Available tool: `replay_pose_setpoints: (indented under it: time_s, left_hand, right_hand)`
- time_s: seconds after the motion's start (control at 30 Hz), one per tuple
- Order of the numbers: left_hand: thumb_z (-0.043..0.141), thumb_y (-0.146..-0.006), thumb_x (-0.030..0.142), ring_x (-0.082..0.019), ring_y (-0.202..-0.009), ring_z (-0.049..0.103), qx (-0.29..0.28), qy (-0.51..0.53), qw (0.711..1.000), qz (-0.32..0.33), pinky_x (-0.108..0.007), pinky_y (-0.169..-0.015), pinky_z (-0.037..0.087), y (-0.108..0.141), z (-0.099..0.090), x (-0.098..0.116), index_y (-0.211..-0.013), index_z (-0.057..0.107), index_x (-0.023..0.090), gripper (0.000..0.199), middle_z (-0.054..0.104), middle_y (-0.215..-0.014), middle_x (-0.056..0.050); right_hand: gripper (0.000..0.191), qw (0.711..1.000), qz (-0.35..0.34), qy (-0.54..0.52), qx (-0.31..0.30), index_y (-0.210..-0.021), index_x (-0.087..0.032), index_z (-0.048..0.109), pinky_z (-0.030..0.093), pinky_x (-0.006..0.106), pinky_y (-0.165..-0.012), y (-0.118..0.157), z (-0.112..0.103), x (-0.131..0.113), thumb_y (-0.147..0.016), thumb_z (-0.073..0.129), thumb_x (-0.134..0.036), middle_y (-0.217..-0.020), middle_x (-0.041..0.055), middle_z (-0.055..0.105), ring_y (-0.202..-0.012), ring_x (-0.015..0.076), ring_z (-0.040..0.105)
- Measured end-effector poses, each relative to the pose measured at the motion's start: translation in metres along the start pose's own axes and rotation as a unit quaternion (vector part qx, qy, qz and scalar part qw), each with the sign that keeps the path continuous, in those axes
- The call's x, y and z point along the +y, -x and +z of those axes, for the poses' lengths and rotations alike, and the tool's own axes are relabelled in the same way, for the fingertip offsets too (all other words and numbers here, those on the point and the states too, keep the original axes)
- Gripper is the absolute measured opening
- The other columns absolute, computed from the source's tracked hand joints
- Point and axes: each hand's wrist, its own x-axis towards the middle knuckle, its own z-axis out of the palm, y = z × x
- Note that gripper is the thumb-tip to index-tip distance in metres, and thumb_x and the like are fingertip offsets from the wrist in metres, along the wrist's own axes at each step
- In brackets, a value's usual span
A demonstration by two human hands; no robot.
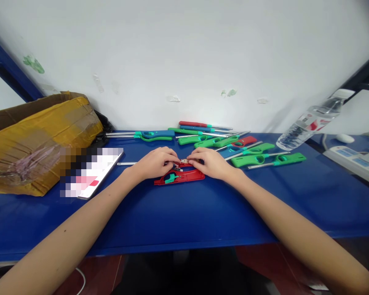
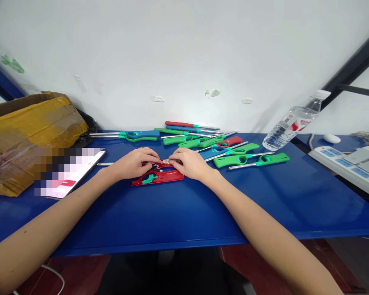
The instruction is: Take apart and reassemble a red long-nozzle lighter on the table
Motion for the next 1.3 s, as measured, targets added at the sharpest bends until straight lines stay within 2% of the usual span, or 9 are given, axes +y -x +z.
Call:
replay_pose_setpoints:
  time_s: [0.1,0.17,0.27,0.37,0.6,0.73,0.8,1.07,1.3]
  left_hand:
    - [0.047,-0.09,0.018,-0.022,-0.101,0.062,-0.006,0.002,1.0,-0.006,-0.035,-0.092,0.049,0.001,-0.005,0.001,-0.111,0.071,0.019,0.032,0.07,-0.11,-0.007]
    - [0.052,-0.093,0.036,-0.024,-0.104,0.062,-0.018,-0.005,1.0,-0.019,-0.036,-0.093,0.048,0.003,-0.01,0.002,-0.114,0.069,0.018,0.032,0.069,-0.112,-0.009]
    - [0.059,-0.084,0.063,-0.029,-0.108,0.06,-0.048,-0.036,0.997,-0.045,-0.039,-0.093,0.047,0.007,-0.017,0.005,-0.117,0.067,0.015,0.058,0.066,-0.118,-0.013]
    - [0.061,-0.077,0.073,-0.031,-0.107,0.06,-0.071,-0.051,0.995,-0.053,-0.04,-0.091,0.047,0.011,-0.02,0.011,-0.12,0.065,0.014,0.073,0.066,-0.118,-0.015]
    - [0.042,-0.095,0.062,-0.027,-0.101,0.061,-0.069,-0.04,0.995,-0.062,-0.037,-0.088,0.045,0.012,-0.02,0.017,-0.114,0.066,0.016,0.056,0.069,-0.107,-0.011]
    - [0.061,-0.075,0.075,-0.033,-0.116,0.055,-0.084,-0.051,0.994,-0.054,-0.041,-0.098,0.042,0.016,-0.018,0.023,-0.133,0.055,0.013,0.085,0.061,-0.128,-0.016]
    - [0.063,-0.076,0.073,-0.034,-0.12,0.053,-0.091,-0.059,0.992,-0.06,-0.043,-0.1,0.041,0.019,-0.016,0.026,-0.138,0.051,0.012,0.088,0.057,-0.133,-0.017]
    - [0.05,-0.091,0.06,-0.028,-0.112,0.058,-0.051,0.003,0.995,-0.091,-0.039,-0.094,0.047,0.02,-0.017,0.015,-0.13,0.058,0.017,0.059,0.064,-0.123,-0.012]
    - [0.061,-0.089,0.045,-0.027,-0.108,0.059,-0.055,-0.007,0.996,-0.063,-0.039,-0.093,0.047,0.023,-0.017,-0.011,-0.117,0.067,0.021,0.038,0.067,-0.117,-0.009]
  right_hand:
    - [0.031,1.0,-0.007,0.007,0.012,-0.119,-0.017,0.069,0.052,0.037,-0.088,0.001,0.0,0.0,-0.096,0.051,-0.026,-0.108,0.0105,0.069,-0.098,0.0234,0.065]
    - [0.03,1.0,-0.017,0.006,0.008,-0.116,-0.017,0.071,0.052,0.037,-0.088,0.001,0.0,0.0,-0.096,0.051,-0.024,-0.108,0.01,0.069,-0.097,0.0227,0.065]
    - [0.027,1.0,-0.026,0.009,0.0,-0.109,-0.018,0.074,0.052,0.036,-0.087,0.002,0.001,0.0,-0.095,0.051,-0.021,-0.107,0.009,0.07,-0.095,0.0221,0.065]
    - [0.026,1.0,-0.026,0.012,0.011,-0.107,-0.019,0.075,0.053,0.035,-0.085,0.002,0.003,0.001,-0.094,0.052,-0.019,-0.104,0.0084,0.071,-0.093,0.0216,0.065]
    - [0.025,1.0,-0.015,0.004,0.017,-0.105,-0.019,0.076,0.053,0.032,-0.081,0.002,0.003,-0.001,-0.093,0.054,-0.019,-0.101,0.0073,0.072,-0.088,0.0201,0.066]
    - [0.024,1.0,-0.005,-0.003,0.012,-0.105,-0.019,0.075,0.053,0.031,-0.082,0.002,0.001,-0.003,-0.092,0.055,-0.018,-0.103,0.0076,0.071,-0.089,0.0198,0.067]
    - [0.024,1.0,-0.001,-0.004,0.009,-0.104,-0.019,0.074,0.052,0.031,-0.08,0.002,0.0,-0.005,-0.091,0.055,-0.017,-0.103,0.0078,0.072,-0.09,0.0204,0.067]
    - [0.018,1.0,0.016,-0.003,-0.006,-0.1,-0.02,0.073,0.047,0.029,-0.072,0.0,-0.001,-0.006,-0.089,0.059,-0.017,-0.091,0.0057,0.074,-0.078,0.0186,0.066]
    - [0.016,1.0,0.021,-0.01,0.0,-0.099,-0.019,0.072,0.048,0.029,-0.072,0.002,-0.003,-0.008,-0.088,0.061,-0.018,-0.093,0.006,0.074,-0.081,0.0188,0.067]
